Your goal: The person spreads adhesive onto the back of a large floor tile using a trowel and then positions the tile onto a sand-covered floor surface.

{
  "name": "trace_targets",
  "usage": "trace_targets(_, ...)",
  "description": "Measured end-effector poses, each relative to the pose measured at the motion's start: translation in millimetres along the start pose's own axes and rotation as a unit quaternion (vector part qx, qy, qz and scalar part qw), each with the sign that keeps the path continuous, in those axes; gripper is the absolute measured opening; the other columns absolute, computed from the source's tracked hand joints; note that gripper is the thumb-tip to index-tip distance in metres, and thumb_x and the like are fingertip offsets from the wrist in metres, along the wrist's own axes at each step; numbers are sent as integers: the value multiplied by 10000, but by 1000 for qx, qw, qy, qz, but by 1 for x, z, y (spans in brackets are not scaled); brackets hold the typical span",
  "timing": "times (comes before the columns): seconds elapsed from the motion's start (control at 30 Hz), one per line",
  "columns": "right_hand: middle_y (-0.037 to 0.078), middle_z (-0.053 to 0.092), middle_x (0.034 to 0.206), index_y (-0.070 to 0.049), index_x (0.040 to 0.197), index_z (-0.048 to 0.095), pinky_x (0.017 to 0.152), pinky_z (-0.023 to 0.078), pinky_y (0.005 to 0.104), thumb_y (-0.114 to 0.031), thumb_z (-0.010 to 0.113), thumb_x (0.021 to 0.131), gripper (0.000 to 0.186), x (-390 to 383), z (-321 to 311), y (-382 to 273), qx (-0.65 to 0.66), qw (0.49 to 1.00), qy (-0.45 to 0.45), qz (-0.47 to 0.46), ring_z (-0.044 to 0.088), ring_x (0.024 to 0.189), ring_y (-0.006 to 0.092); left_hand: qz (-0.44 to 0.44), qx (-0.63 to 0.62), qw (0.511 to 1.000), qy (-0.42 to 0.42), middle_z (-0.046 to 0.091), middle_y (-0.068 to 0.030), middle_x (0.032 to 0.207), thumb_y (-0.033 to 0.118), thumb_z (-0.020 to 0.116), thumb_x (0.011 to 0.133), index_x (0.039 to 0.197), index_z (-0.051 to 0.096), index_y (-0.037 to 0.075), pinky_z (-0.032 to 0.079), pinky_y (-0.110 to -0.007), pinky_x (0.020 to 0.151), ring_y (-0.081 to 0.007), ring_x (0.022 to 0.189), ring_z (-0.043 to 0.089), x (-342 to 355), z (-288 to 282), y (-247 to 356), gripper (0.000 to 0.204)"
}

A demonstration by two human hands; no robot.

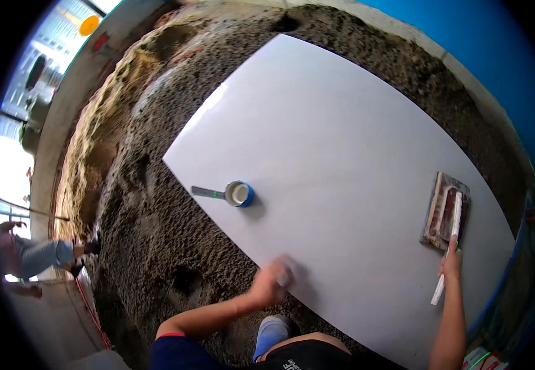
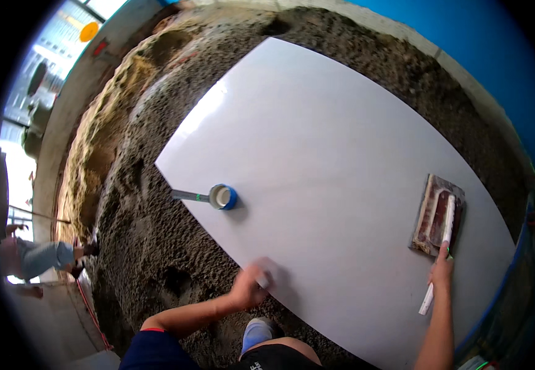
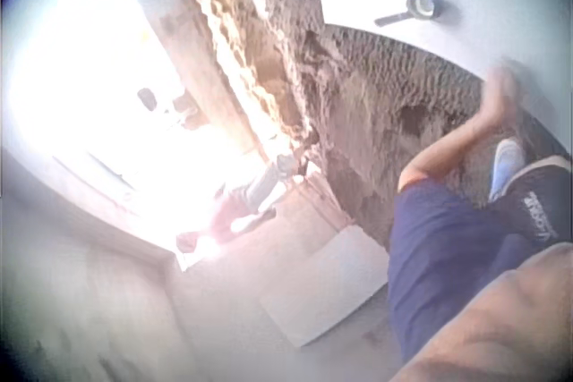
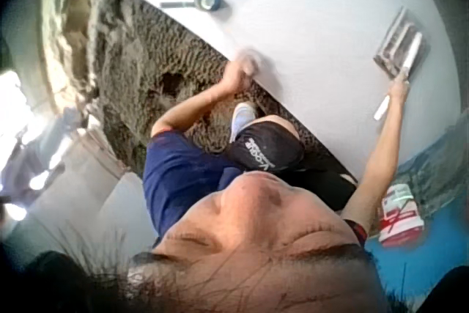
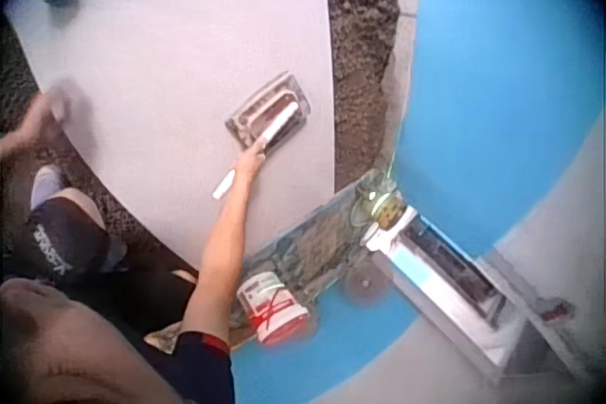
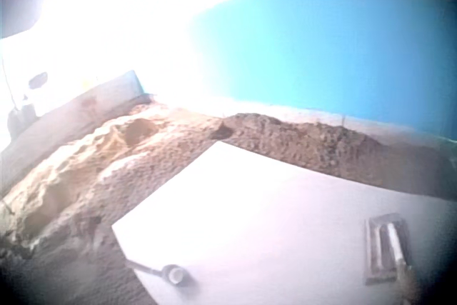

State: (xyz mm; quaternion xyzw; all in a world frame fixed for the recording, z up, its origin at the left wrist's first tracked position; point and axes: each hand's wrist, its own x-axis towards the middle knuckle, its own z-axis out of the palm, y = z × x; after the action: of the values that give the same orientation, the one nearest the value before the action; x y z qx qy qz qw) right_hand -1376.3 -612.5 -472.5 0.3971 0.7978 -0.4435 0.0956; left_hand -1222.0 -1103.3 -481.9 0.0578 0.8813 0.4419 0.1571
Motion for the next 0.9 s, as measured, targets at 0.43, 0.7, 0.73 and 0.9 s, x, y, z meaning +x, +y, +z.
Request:
trace_targets(0.43,-9,370,546,-83,1098,501,298,294,270,-702,427,869,664,-14,-18,-43,56,996,-34,53,324,334,109,-214,157,883,388,309,-202,1471,588,693,722,1394,279,-66,141,-458,1147,-325,1393,242,131,-146,-110,1025)
trace_targets(0.7,-63,279,462,-182,639,384,304,213,214,-668,427,897,552,-126,20,-291,200,960,-56,-189,271,330,58,-230,314,869,307,128,-266,1529,734,461,798,1441,164,-106,53,-432,1167,-355,1445,63,126,-183,-136,1098)
trace_targets(0.73,-72,301,480,-181,690,392,326,226,206,-657,446,896,521,-136,40,-320,215,947,-21,-238,272,350,45,-230,324,868,299,121,-268,1530,739,451,800,1440,162,-107,50,-433,1167,-357,1445,55,123,-186,-138,1099)
trace_targets(0.9,5,422,586,-99,839,511,416,345,272,-579,430,940,497,-79,158,-307,159,921,82,-346,430,478,127,-221,312,875,298,107,-267,1533,745,424,808,1440,152,-113,44,-434,1169,-361,1446,40,128,-190,-136,1100)
